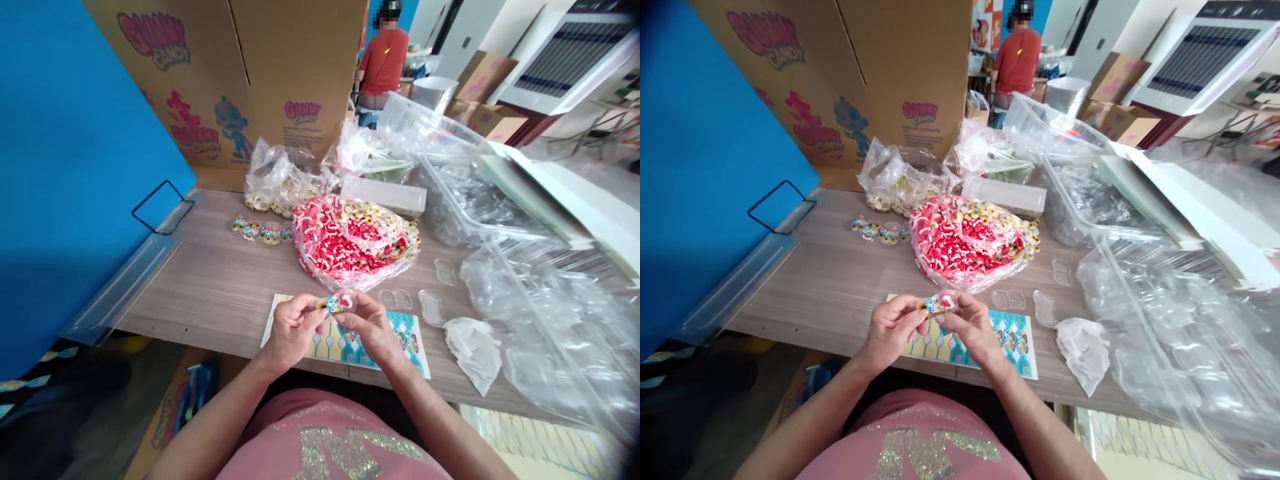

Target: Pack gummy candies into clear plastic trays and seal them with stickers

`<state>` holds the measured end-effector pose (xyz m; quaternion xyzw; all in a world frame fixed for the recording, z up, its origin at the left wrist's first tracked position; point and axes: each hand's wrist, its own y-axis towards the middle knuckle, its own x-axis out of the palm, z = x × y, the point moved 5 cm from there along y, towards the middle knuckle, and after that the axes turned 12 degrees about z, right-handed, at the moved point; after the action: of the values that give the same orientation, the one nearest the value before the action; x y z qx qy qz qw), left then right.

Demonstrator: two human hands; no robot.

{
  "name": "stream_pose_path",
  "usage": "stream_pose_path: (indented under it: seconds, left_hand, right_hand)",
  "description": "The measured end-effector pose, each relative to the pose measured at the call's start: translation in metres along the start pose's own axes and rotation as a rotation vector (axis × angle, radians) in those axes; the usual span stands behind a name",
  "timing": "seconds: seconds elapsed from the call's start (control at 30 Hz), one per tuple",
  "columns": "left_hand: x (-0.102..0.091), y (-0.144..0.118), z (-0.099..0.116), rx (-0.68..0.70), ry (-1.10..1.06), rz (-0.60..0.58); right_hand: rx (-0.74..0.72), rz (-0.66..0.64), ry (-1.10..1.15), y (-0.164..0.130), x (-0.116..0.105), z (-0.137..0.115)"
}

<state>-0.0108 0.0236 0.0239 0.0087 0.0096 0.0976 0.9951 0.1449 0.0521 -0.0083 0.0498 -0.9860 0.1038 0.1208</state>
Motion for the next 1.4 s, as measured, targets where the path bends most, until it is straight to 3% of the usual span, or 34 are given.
stream_pose_path:
  seconds: [0.13, 0.33, 0.43, 0.5, 0.63, 0.7, 0.83, 1.0, 1.13, 1.3, 1.4]
  left_hand:
    - [0.001, 0.0, -0.012, -0.126, -0.098, 0.021]
    - [0.007, 0.006, -0.018, -0.244, -0.102, -0.218]
    - [0.007, 0.008, -0.023, -0.255, -0.041, -0.202]
    - [0.004, 0.009, -0.026, -0.253, -0.049, -0.081]
    - [-0.003, 0.008, -0.029, -0.228, -0.161, 0.206]
    - [-0.003, 0.007, -0.029, -0.219, -0.217, 0.272]
    - [0.001, 0.005, -0.023, -0.152, -0.255, 0.27]
    - [-0.002, -0.001, -0.02, -0.086, -0.222, 0.252]
    - [-0.005, -0.002, -0.019, -0.098, -0.191, 0.213]
    - [-0.002, -0.001, -0.018, -0.206, -0.167, 0.095]
    - [0.002, -0.005, -0.025, -0.319, -0.196, 0.07]
  right_hand:
    - [-0.043, -0.074, -0.091, 0.004, 0.001, -0.011]
    - [-0.249, -0.21, -0.439, 0.011, -0.002, -0.042]
    - [-0.347, -0.309, -0.623, 0.014, 0.006, -0.049]
    - [-0.469, -0.215, -0.691, 0.015, 0.007, -0.054]
    - [-0.897, 0.339, -0.785, -0.01, 0.001, -0.071]
    - [-1.0, 0.438, -0.828, -0.025, 0.006, -0.071]
    - [-0.926, 0.306, -0.779, -0.028, 0.023, -0.059]
    - [-0.702, 0.31, -0.524, -0.013, 0.025, -0.045]
    - [-0.491, 0.152, -0.308, -0.007, 0.027, -0.034]
    - [-0.417, -0.135, -0.345, -0.006, 0.032, -0.032]
    - [-0.451, -0.173, -0.487, -0.007, 0.029, -0.033]
